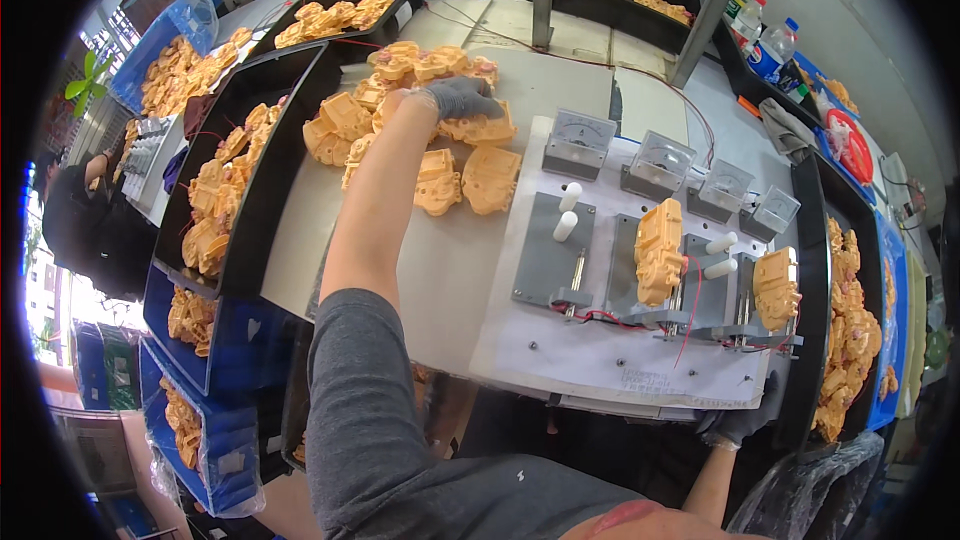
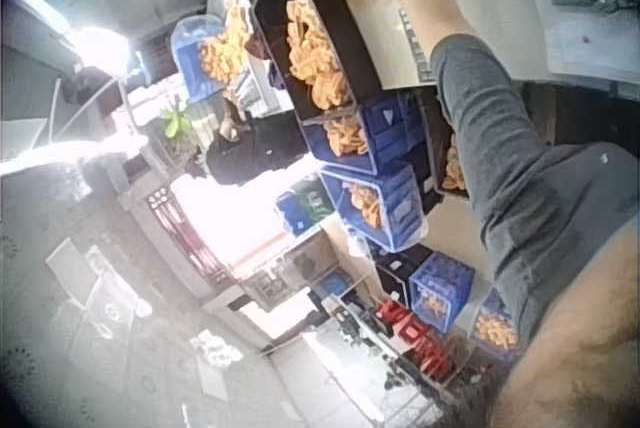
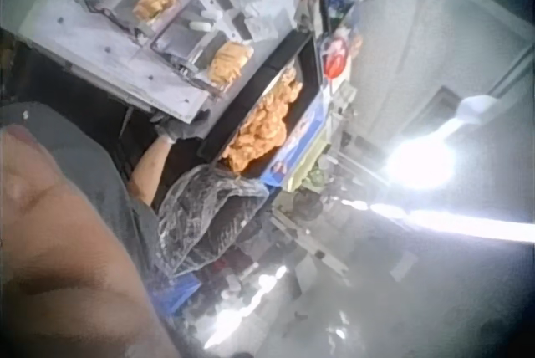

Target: Assemble toy tank parts by placing them into an assembly jig.

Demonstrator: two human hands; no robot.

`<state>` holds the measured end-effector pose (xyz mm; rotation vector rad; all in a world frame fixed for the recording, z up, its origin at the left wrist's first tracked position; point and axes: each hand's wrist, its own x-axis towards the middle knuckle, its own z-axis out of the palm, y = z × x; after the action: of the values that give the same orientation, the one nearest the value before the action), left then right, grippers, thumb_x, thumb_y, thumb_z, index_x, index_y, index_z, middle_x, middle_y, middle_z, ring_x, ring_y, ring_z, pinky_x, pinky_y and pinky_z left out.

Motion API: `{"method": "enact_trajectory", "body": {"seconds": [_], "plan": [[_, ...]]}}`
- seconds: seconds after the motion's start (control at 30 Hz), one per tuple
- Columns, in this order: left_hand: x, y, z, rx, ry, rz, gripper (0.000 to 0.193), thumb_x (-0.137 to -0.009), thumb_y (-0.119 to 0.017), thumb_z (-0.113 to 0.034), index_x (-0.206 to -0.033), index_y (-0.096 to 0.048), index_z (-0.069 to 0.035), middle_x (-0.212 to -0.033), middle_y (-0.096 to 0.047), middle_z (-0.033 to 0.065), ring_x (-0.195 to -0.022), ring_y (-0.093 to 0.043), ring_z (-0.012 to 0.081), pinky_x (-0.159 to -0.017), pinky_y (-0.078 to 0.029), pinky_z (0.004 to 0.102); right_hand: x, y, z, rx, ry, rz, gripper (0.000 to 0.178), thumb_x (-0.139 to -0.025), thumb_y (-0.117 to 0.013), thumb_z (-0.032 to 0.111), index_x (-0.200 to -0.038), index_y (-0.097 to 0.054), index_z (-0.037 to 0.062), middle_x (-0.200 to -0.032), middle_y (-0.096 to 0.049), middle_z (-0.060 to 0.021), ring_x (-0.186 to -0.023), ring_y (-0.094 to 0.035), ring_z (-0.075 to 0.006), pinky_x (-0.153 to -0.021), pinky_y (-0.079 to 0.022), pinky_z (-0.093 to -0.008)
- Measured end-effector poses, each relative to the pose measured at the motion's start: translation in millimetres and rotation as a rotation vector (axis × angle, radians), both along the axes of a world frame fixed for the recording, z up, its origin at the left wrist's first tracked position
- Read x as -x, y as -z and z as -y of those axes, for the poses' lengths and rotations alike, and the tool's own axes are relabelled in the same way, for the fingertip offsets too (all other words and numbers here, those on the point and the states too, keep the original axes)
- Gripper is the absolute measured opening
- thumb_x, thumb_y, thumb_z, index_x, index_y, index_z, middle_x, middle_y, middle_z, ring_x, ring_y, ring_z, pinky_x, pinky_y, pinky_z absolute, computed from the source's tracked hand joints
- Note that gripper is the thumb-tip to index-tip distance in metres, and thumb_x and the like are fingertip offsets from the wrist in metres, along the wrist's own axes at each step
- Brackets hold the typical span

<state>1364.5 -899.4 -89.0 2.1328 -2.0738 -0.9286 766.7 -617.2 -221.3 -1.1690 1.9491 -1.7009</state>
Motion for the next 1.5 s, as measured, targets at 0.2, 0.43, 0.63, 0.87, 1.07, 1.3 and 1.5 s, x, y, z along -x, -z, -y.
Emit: {"method": "enact_trajectory", "body": {"seconds": [0.2,0.43,0.63,0.87,1.07,1.3,1.5], "plan": [[3.1,3.7,-46.6,0.012,0.072,0.006,0.053,-0.071,-0.064,-0.046,-0.107,-0.056,-0.007,-0.103,-0.054,0.0096,-0.083,-0.058,0.0182,-0.067,-0.049,0.0312,15.9,16.0,2.8,0.085,-0.039,0.253,0.035,-0.090,-0.044,0.012,-0.121,-0.045,-0.0038,-0.107,-0.050,-0.0084,-0.099,-0.049,-0.0194,-0.090,-0.042,-0.0338],[-3.2,10.4,-95.8,0.164,0.185,0.094,0.058,-0.070,-0.066,-0.046,-0.113,-0.056,-0.008,-0.114,-0.052,0.0110,-0.104,-0.054,0.0266,-0.091,-0.041,0.0335,1.1,5.0,6.4,0.047,-0.051,0.281,0.034,-0.089,-0.045,0.008,-0.121,-0.045,-0.0036,-0.108,-0.050,-0.0087,-0.099,-0.050,-0.0196,-0.089,-0.043,-0.0330],[6.2,-1.4,-132.9,0.344,0.252,0.045,0.053,-0.074,-0.065,-0.044,-0.114,-0.057,-0.009,-0.110,-0.056,0.0138,-0.106,-0.054,0.0272,-0.092,-0.040,0.0347,3.3,6.7,8.7,0.017,0.002,0.086,0.036,-0.085,-0.050,0.001,-0.120,-0.046,-0.0054,-0.110,-0.054,-0.0113,-0.101,-0.053,-0.0222,-0.089,-0.045,-0.0349],[4.0,0.8,-224.0,0.712,-0.436,-0.222,0.038,-0.078,-0.064,-0.038,-0.105,-0.062,-0.010,-0.109,-0.059,0.0142,-0.094,-0.057,0.0283,-0.084,-0.046,0.0361,-1.8,0.9,3.1,0.001,-0.007,-0.096,0.045,-0.077,-0.058,-0.004,-0.121,-0.047,-0.0033,-0.103,-0.050,-0.0074,-0.094,-0.050,-0.0187,-0.084,-0.044,-0.0303],[35.8,59.1,-307.1,0.848,-0.349,0.172,0.038,-0.072,-0.069,-0.032,-0.102,-0.059,-0.011,-0.111,-0.054,0.0126,-0.104,-0.051,0.0306,-0.085,-0.045,0.0414,-2.9,-6.7,-3.0,-0.152,0.098,-0.332,0.045,-0.076,-0.062,0.000,-0.119,-0.051,-0.0017,-0.109,-0.053,-0.0114,-0.097,-0.052,-0.0219,-0.086,-0.044,-0.0310],[76.6,93.8,-334.5,1.145,-0.657,0.143,0.033,-0.069,-0.073,-0.019,-0.094,-0.056,-0.007,-0.101,-0.053,0.0160,-0.097,-0.052,0.0341,-0.083,-0.044,0.0411,0.1,3.6,4.2,-0.024,0.130,-0.432,0.044,-0.073,-0.058,-0.006,-0.117,-0.053,-0.0004,-0.102,-0.056,-0.0117,-0.093,-0.056,-0.0222,-0.085,-0.045,-0.0327],[73.4,103.3,-338.2,1.265,-0.667,0.144,0.030,-0.069,-0.073,-0.015,-0.092,-0.056,-0.007,-0.097,-0.054,0.0157,-0.091,-0.053,0.0346,-0.081,-0.045,0.0407,-13.0,-17.6,-1.3,-0.105,0.195,-0.513,0.030,-0.077,-0.059,0.005,-0.107,-0.058,0.0036,-0.094,-0.057,-0.0128,-0.085,-0.057,-0.0273,-0.075,-0.047,-0.0370]]}}
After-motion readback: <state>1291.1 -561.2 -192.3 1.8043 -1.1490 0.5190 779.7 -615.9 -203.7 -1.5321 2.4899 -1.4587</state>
